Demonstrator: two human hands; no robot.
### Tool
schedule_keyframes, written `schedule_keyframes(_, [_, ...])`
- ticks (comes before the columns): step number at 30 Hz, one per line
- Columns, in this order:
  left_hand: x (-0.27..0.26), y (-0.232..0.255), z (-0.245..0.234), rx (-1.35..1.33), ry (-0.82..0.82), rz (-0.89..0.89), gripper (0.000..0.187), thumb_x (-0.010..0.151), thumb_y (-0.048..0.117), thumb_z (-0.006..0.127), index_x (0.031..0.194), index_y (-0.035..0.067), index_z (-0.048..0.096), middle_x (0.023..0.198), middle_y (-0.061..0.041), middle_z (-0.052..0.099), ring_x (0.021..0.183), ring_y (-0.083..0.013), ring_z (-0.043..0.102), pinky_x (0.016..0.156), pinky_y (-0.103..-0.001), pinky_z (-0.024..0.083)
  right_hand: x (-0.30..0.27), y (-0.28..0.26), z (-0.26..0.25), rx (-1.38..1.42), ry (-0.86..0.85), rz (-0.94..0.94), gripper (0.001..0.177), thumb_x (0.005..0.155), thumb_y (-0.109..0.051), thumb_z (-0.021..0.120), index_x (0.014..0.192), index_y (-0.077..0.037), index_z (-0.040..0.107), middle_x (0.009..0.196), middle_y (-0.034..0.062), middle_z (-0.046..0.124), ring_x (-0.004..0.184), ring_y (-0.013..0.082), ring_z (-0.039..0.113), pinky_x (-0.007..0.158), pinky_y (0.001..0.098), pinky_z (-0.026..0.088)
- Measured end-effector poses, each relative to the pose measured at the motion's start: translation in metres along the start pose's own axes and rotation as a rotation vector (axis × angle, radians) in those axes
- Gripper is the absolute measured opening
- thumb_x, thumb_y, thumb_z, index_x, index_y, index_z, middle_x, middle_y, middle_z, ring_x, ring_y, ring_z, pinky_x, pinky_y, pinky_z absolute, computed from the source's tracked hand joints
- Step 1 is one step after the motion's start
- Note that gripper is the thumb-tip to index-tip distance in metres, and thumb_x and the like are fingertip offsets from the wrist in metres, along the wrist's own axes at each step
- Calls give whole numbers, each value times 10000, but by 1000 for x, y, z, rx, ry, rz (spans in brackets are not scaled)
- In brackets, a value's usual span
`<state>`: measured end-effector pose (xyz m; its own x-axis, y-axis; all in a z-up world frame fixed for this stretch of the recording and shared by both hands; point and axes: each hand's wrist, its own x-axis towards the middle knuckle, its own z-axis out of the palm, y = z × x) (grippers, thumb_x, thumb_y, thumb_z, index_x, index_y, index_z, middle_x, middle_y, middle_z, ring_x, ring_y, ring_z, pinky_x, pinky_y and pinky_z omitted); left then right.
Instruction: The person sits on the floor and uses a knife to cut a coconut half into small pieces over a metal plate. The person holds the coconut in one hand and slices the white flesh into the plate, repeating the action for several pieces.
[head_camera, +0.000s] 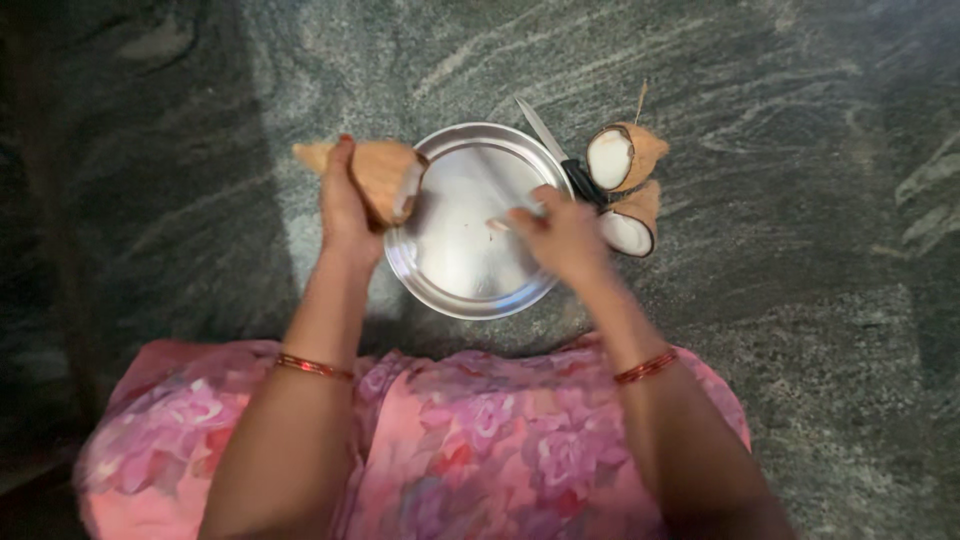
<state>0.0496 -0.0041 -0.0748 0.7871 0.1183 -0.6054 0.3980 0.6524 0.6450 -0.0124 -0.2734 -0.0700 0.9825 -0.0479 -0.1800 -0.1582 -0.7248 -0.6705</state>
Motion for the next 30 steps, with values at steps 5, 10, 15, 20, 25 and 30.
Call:
schedule_keyframes(5, [20,7,-37,167,435,201,591,844,518,729,1256,110,615,1136,-60,699,984,-213,689,817,-428,566,1,34,-19,-372,214,88,431,742,-129,750,1156,-77,643,904,209,716,896,424,682,756,525,528])
schedule_keyframes(10, [56,-21,-96,218,638,323,508,831,408,803,1122,18,657,1102,-114,732,958,-223,697,833,-375,571,-4,56,4,-520,296,-12,319,751,-75,712,1046,-72,592,1002,200,704,952,417,679,810,517,531])
schedule_keyframes(15, [78,-47,-139,223,632,447,369,846,225,795,1086,0,627,1044,-92,713,923,-198,658,854,-370,544,-11,58,17,-542,145,87,313,813,-71,690,1100,-62,566,1034,203,697,957,421,682,803,531,533])
schedule_keyframes(20, [80,-37,-118,552,826,614,371,809,126,845,1063,-12,612,1043,-121,564,904,-252,610,832,-388,517,-13,51,5,-448,276,0,329,791,-75,710,1093,-43,585,1004,223,692,941,438,673,773,545,523])
schedule_keyframes(25, [21,-10,-59,544,268,770,217,905,62,711,1109,5,662,1087,-151,674,924,-225,645,806,-349,539,-21,36,-6,-144,413,-86,348,770,-84,774,1092,-65,643,900,200,712,797,373,697,691,468,541])
schedule_keyframes(30, [-101,-2,1,808,-582,242,412,839,58,786,1241,72,695,1122,-115,759,938,-185,759,758,-288,576,-48,-15,-1,982,14,333,257,844,-34,737,1086,-50,650,856,91,701,568,136,565,486,288,437])
